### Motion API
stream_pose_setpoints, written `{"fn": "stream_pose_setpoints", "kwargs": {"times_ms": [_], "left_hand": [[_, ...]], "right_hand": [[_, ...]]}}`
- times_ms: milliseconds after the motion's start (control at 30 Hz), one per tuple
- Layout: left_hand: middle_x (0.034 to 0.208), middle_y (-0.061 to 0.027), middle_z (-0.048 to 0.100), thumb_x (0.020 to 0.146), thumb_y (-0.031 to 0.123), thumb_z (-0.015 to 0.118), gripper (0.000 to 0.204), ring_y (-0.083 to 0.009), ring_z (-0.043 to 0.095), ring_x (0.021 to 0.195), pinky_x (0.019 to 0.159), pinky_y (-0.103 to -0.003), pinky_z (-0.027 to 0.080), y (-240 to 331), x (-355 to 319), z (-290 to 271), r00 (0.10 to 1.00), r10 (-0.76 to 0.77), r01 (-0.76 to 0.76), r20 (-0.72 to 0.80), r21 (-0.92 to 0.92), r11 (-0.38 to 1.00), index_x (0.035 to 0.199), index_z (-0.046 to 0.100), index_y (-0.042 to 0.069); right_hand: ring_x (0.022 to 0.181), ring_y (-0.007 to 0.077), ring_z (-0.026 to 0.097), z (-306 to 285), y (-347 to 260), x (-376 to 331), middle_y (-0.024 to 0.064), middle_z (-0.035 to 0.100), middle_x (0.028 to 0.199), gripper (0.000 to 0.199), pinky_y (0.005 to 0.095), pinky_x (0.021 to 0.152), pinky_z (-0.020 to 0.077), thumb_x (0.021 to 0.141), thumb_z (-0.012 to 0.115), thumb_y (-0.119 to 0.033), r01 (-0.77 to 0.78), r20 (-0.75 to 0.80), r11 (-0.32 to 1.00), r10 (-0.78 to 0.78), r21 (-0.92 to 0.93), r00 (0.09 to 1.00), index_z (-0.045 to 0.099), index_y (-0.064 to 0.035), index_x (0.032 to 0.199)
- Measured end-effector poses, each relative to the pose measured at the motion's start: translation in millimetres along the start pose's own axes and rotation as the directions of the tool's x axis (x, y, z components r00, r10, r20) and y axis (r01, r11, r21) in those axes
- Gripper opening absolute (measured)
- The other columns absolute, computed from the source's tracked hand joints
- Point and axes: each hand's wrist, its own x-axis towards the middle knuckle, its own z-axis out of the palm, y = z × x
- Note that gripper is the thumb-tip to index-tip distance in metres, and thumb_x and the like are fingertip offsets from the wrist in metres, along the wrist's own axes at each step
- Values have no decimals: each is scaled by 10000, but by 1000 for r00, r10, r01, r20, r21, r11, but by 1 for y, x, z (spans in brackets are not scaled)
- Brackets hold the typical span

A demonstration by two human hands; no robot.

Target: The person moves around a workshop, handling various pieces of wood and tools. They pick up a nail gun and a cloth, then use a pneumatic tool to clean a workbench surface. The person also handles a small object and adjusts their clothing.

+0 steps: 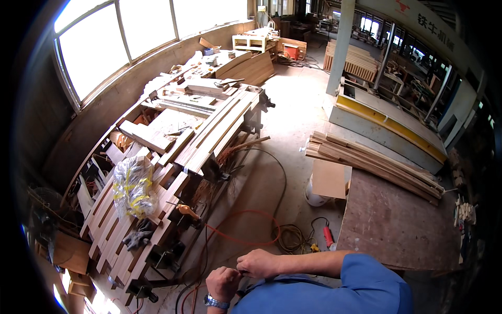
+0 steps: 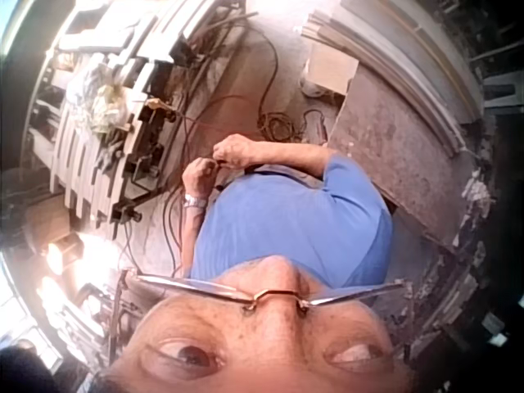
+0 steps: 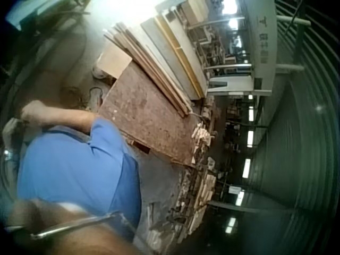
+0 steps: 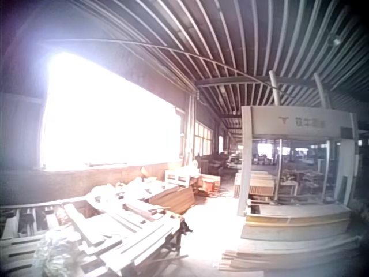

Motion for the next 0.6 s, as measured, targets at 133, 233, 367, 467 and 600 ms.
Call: {"fn": "stream_pose_setpoints", "kwargs": {"times_ms": [133,233,367,467,600], "left_hand": [[684,-27,632,680,169,843,190,-269,633,633,564,-383,492,3,-1,1,999,30,-29,12,-31,999,694,653,166],[673,-26,622,696,168,835,185,-265,625,623,557,-380,483,4,-1,1,997,77,-77,1,-49,996,696,650,161],[656,-26,605,718,184,831,189,-261,608,603,546,-378,461,7,2,1,995,100,-100,19,-38,994,697,645,156],[649,-27,598,729,196,827,193,-259,599,594,541,-374,450,7,2,2,993,113,-113,28,-23,993,697,641,154],[662,-42,623,714,182,832,169,-273,624,616,554,-382,482,10,2,-1,994,95,-95,57,-6,995,709,668,139]], "right_hand": [[887,340,669,1,3,-3,105,661,931,145,458,760,551,848,700,-209,-40,33,996,37,84,999,670,-73,890],[935,352,672,-4,2,-1,120,677,949,154,472,803,552,813,704,-192,-77,112,991,64,111,992,685,-67,901],[937,354,675,-4,2,-2,123,683,947,152,474,807,552,806,701,-183,-66,132,996,58,56,990,687,-60,895],[937,354,677,-2,2,-2,124,686,949,151,473,805,554,801,700,-178,-63,148,998,59,23,987,691,-61,896],[939,353,679,-3,1,-1,124,687,955,145,471,800,556,800,695,-175,-68,159,997,62,29,985,695,-61,891]]}}
